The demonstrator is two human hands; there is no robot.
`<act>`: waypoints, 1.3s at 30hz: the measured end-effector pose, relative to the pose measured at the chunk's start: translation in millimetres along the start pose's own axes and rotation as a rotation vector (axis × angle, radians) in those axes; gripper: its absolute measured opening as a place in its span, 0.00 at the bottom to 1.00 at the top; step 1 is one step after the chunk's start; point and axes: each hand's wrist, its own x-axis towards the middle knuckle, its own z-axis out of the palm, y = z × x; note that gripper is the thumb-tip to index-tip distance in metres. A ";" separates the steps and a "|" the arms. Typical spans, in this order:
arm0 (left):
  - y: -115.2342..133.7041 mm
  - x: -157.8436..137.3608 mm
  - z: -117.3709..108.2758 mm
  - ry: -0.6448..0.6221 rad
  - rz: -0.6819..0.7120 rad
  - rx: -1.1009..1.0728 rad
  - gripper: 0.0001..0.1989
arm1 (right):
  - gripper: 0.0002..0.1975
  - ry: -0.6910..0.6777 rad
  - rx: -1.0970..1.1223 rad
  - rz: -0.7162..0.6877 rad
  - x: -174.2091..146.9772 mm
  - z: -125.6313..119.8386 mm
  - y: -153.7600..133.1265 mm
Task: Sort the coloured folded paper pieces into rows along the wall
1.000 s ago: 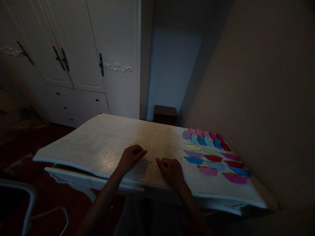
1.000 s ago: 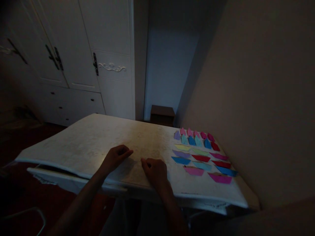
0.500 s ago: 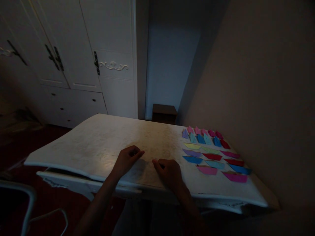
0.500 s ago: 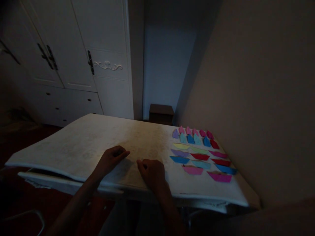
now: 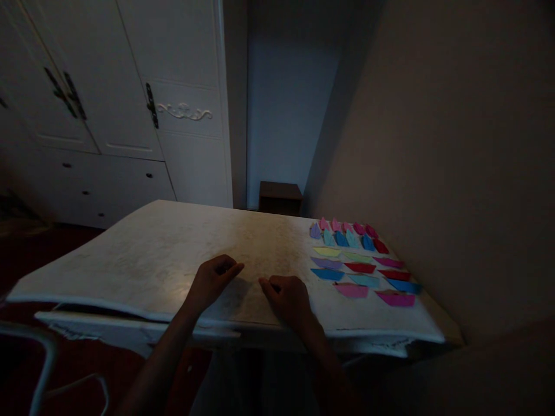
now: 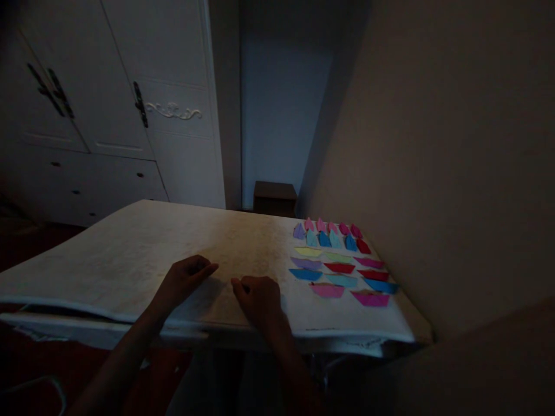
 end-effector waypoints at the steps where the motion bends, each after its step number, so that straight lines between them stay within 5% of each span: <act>1: 0.0 0.0 -0.1 -0.002 0.000 -0.003 0.19 | 0.25 0.003 -0.002 0.002 -0.1 -0.2 0.1; 39: 5.2 0.0 -3.0 -0.011 -0.034 0.053 0.19 | 0.24 -0.019 -0.044 -0.035 -0.4 -2.8 -1.1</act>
